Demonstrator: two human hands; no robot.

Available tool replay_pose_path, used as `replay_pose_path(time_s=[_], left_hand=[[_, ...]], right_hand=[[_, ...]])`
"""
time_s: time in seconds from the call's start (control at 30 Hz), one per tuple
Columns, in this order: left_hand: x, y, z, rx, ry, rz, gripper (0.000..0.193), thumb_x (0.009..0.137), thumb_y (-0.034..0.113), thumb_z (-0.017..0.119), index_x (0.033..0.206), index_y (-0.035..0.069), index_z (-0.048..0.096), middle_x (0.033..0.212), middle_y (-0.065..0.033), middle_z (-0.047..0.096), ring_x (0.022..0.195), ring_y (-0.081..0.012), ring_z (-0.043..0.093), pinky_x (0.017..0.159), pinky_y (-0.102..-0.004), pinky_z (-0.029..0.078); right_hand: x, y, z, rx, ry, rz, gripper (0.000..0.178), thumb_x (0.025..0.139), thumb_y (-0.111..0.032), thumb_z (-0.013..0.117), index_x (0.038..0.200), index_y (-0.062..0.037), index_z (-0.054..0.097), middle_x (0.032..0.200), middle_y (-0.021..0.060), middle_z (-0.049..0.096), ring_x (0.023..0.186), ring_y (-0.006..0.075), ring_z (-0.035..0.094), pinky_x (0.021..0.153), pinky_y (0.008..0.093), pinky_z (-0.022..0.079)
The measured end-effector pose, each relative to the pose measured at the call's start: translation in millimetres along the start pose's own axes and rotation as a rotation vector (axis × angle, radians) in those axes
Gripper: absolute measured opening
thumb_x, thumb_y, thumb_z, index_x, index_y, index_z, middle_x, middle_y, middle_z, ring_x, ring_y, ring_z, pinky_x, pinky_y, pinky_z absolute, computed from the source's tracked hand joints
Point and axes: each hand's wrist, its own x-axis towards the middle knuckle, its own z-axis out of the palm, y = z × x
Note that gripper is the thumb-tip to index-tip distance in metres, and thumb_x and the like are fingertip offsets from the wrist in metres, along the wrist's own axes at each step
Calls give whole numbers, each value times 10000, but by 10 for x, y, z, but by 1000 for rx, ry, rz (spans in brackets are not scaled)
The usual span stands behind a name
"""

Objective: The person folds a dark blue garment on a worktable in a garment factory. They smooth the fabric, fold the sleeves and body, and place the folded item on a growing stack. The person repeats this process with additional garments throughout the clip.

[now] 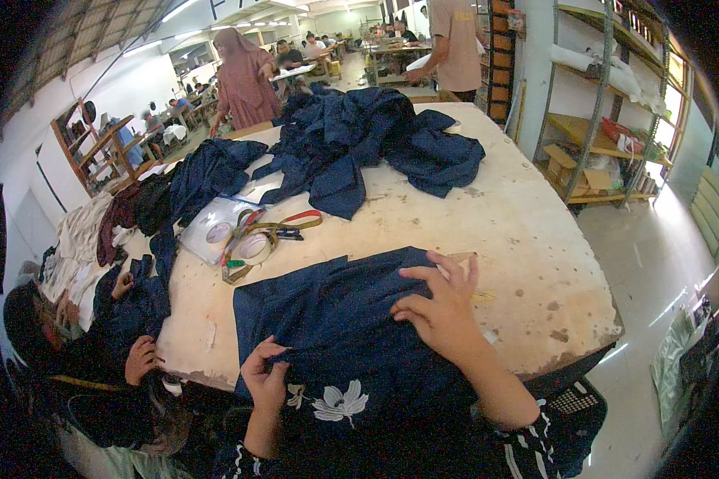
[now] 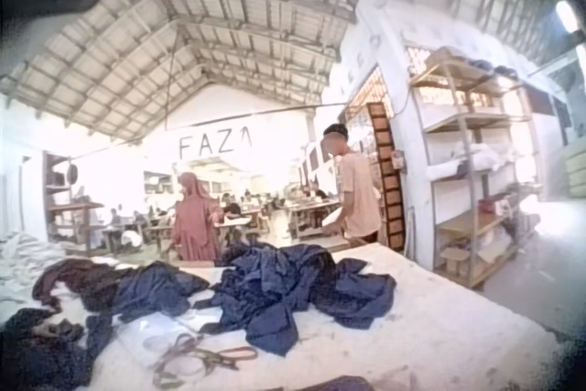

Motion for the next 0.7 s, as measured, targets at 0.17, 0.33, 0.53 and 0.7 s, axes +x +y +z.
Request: replay_pose_path(time_s=[0.17, 0.33, 0.53, 0.7], left_hand=[[33, -52, 74, 52, -63, -22, 154, 672, -66, 616, 802, 15, 628, 820, -74, 657, 818, -187, 612, 985, -448, 346], [78, -4, 99, 43, -51, -83, 137, 697, -42, 640, 823, 10, 636, 806, -65, 646, 820, -174, 603, 977, -415, 359], [60, 45, 146, -26, -53, -225, 135, 731, 8, 676, 861, -3, 640, 832, -71, 638, 832, -148, 587, 858, -308, 425], [36, 7, 152, 99, -138, -194, 180, 730, 7, 703, 893, 10, 626, 875, -38, 614, 796, -104, 563, 733, -239, 452]], right_hand=[[-178, 136, 54, -29, -55, 64, 81, 671, -268, 722, 734, -243, 677, 1161, -32, 539, 1221, 283, 365, 1029, 641, 37], [-186, -100, -11, 120, -94, 54, 128, 645, -266, 746, 736, -221, 668, 1232, 4, 513, 1257, 314, 316, 1032, 629, 5], [-148, -12, 52, 66, -39, 25, 114, 665, -225, 724, 739, -175, 654, 1248, 12, 502, 1267, 320, 315, 1012, 659, 41], [-66, -58, 83, 209, -220, 140, 180, 716, -190, 692, 882, -135, 650, 1244, 47, 498, 1224, 261, 392, 1020, 633, 83]])
